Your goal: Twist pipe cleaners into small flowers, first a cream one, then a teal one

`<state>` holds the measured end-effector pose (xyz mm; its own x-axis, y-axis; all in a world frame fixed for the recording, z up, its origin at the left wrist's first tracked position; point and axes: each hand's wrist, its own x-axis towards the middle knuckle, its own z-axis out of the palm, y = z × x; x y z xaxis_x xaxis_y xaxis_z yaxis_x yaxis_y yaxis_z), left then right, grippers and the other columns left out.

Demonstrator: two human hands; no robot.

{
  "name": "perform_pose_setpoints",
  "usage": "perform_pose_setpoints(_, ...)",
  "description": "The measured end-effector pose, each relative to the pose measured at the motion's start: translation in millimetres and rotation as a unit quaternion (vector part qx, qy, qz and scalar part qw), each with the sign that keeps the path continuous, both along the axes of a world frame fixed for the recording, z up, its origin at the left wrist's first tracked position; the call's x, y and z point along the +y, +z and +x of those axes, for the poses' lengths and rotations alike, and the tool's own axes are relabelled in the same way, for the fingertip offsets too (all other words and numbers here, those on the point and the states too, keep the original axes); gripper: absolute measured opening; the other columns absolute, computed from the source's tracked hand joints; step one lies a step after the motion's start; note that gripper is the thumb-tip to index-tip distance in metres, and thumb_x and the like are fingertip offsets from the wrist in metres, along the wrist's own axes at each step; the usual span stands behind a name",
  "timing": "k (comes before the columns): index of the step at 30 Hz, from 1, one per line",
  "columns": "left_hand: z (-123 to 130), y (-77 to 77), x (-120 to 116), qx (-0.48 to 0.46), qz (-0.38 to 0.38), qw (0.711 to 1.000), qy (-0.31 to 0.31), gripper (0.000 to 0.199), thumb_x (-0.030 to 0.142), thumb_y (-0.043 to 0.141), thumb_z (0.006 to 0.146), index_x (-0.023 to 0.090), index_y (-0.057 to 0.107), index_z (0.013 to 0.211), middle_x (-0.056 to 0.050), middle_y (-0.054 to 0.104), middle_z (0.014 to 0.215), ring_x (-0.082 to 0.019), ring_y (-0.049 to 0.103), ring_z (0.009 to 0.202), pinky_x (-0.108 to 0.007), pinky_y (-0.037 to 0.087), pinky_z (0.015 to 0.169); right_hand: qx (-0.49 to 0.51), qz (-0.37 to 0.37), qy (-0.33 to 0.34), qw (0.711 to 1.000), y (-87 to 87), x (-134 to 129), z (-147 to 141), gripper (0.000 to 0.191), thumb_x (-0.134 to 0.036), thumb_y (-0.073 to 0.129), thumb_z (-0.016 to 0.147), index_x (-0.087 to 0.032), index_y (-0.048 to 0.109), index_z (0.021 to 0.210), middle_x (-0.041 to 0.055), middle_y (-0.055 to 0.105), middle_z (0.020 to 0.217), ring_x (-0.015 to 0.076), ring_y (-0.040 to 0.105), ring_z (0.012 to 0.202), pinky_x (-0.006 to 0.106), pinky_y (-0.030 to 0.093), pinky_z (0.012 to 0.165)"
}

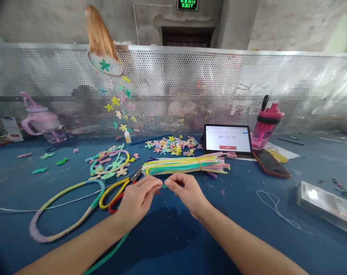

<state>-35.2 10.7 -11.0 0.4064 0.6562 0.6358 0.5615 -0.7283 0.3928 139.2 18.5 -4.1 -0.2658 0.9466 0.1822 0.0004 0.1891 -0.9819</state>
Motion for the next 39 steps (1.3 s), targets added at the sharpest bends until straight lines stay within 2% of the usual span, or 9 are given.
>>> perform_pose_setpoints(6,-4.2,4.7,6.5,0.000,0.002,0.999,0.039,0.010,0.025,0.050,0.088,0.020,0.059,0.085,0.001,0.065,0.073,-0.012,0.061,0.064,-0.020,0.044,0.060,-0.010,-0.010,0.003,1.000,-0.6,4.1,3.7,0.031,-0.044,0.064,0.073,-0.015,0.056,0.068,-0.0038,0.042,0.059,0.0090,0.034,0.053,0.023,0.028,0.049)
perform_pose_setpoints(20,-1.4,5.6,5.6,-0.021,-0.045,0.999,-0.018,0.014,0.016,0.045,0.089,0.018,0.056,0.080,0.001,0.060,0.071,-0.008,0.060,0.056,-0.017,0.043,0.055,-0.039,-0.035,0.037,0.998,-2.8,-0.2,0.8,0.022,-0.033,0.066,0.072,-0.014,0.059,0.067,-0.0028,0.048,0.058,0.0087,0.037,0.053,0.022,0.029,0.050)
perform_pose_setpoints(24,0.8,5.9,2.2,-0.038,-0.058,0.997,-0.022,0.014,0.018,0.045,0.089,0.017,0.057,0.081,0.000,0.060,0.071,-0.009,0.061,0.056,-0.018,0.044,0.055,-0.026,-0.034,0.024,0.999,-2.6,-0.5,0.5,0.022,-0.034,0.068,0.070,-0.013,0.061,0.067,-0.0024,0.050,0.058,0.0089,0.038,0.054,0.023,0.029,0.051)
perform_pose_setpoints(35,4.4,7.1,-9.4,-0.099,-0.046,0.993,-0.038,0.014,0.016,0.050,0.085,0.016,0.063,0.084,-0.002,0.064,0.065,-0.012,0.061,0.057,-0.020,0.046,0.056,0.029,0.015,0.010,0.999,2.3,-4.6,-0.7,0.022,-0.035,0.069,0.071,-0.015,0.061,0.067,-0.0013,0.054,0.062,0.0103,0.045,0.057,0.023,0.035,0.056)
perform_pose_setpoints(39,4.4,7.8,-11.4,-0.094,-0.029,0.994,-0.044,0.017,0.015,0.050,0.085,0.016,0.064,0.076,-0.001,0.063,0.060,-0.011,0.059,0.053,-0.020,0.045,0.054,0.044,0.012,0.020,0.999,1.5,-5.7,-0.8,0.021,-0.034,0.069,0.071,-0.015,0.061,0.069,-0.0010,0.055,0.064,0.0106,0.047,0.059,0.023,0.037,0.058)
